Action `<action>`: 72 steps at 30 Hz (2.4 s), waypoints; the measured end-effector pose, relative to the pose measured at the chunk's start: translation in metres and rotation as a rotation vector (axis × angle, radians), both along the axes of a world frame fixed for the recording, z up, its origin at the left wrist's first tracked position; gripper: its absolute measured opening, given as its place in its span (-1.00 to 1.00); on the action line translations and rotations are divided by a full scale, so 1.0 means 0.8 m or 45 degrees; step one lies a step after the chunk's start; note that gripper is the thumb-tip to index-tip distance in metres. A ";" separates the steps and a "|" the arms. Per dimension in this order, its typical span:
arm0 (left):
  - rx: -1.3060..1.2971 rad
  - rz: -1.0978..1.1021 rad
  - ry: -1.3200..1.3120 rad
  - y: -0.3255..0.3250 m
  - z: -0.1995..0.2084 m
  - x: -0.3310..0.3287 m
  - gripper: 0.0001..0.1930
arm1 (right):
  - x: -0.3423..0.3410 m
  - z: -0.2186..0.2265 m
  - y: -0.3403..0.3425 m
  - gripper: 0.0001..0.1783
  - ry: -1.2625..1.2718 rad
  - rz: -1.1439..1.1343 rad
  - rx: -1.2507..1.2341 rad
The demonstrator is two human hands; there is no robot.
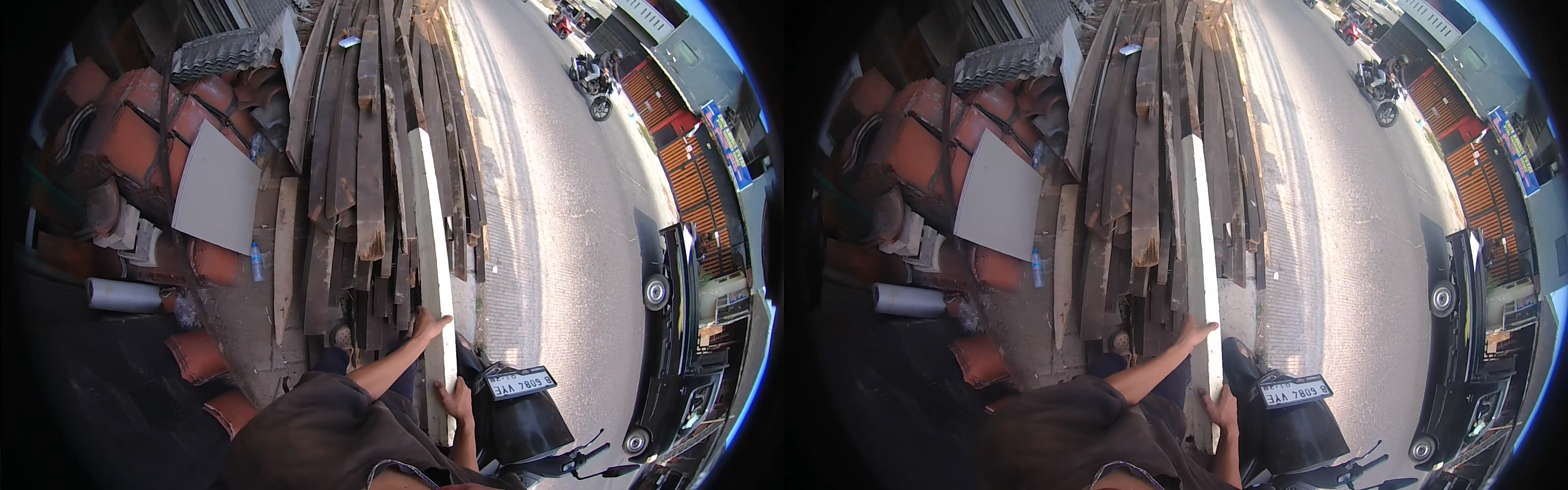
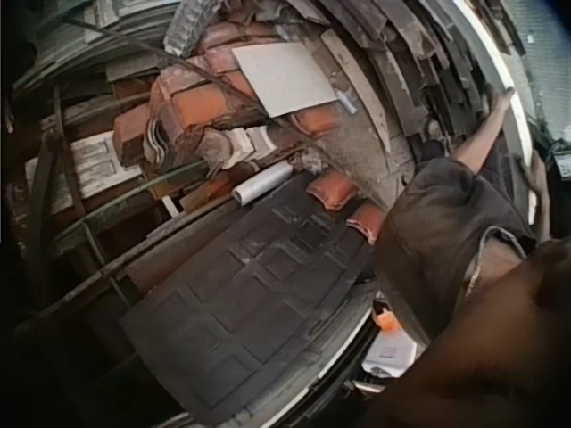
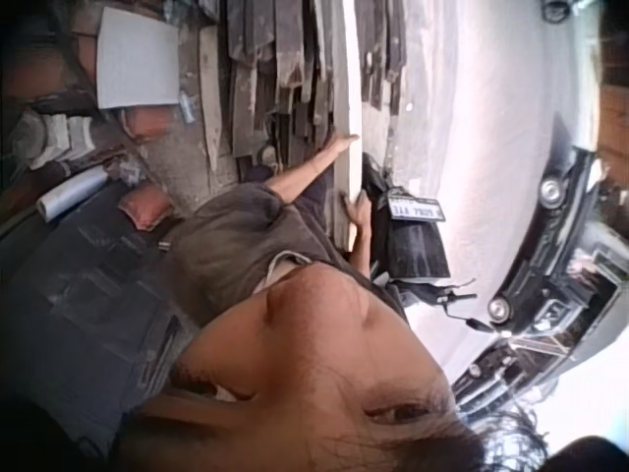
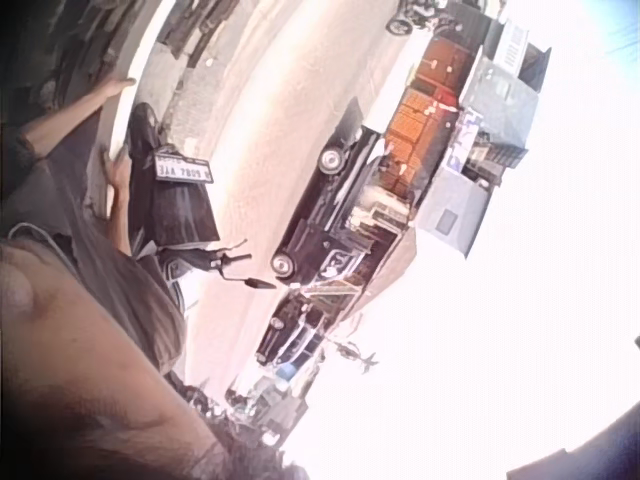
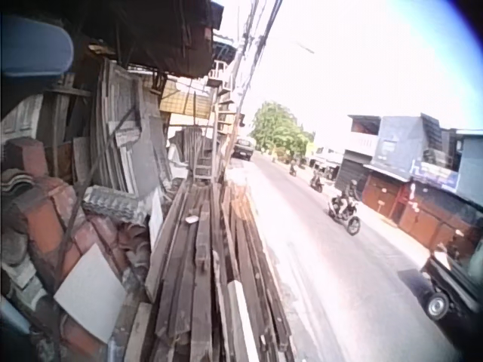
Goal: The person selects a white wooden plank from a pile, carries it to a work area, and sits on the ground. They use a hammer to drive a nail into the plank, which is resting on a brick. After hammering, they inspect the plank and move it aside.
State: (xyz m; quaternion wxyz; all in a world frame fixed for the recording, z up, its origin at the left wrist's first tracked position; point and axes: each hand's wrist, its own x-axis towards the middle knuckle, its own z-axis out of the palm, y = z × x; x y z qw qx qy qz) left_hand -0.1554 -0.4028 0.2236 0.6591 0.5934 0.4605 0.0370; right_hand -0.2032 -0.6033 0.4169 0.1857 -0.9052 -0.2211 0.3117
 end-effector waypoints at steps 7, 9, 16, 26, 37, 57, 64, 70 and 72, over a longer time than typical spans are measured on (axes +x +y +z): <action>-0.265 0.082 0.006 0.022 0.089 0.007 -0.11 | 0.051 0.038 -0.019 -0.37 0.038 -0.019 -0.015; -0.388 0.197 -0.101 0.041 0.059 0.024 -0.24 | 0.056 0.046 -0.024 -0.36 -0.033 0.006 0.050; -0.945 0.544 -0.448 0.111 0.022 0.123 0.15 | 0.062 0.069 -0.027 -0.34 -0.050 -0.091 -0.014; -0.786 0.388 -0.296 0.106 0.024 0.113 0.15 | 0.056 0.007 -0.044 -0.36 -0.054 -0.144 0.045; -0.803 0.399 -0.340 0.106 -0.024 0.101 0.17 | 0.045 -0.041 -0.050 -0.34 -0.066 -0.205 0.050; -0.756 0.409 -0.018 0.087 -0.138 0.019 0.20 | -0.044 -0.228 -0.056 -0.38 0.085 -0.359 0.044; -0.612 0.436 -0.013 0.003 -0.036 -0.035 0.01 | -0.082 -0.133 -0.134 -0.38 0.340 -0.416 0.039; -0.570 0.319 -0.023 -0.064 0.051 -0.117 -0.13 | -0.158 -0.074 -0.217 -0.18 0.593 -0.349 -0.271; -0.730 0.166 0.012 -0.065 0.066 -0.147 -0.09 | -0.185 -0.061 -0.227 -0.19 0.576 -0.432 -0.239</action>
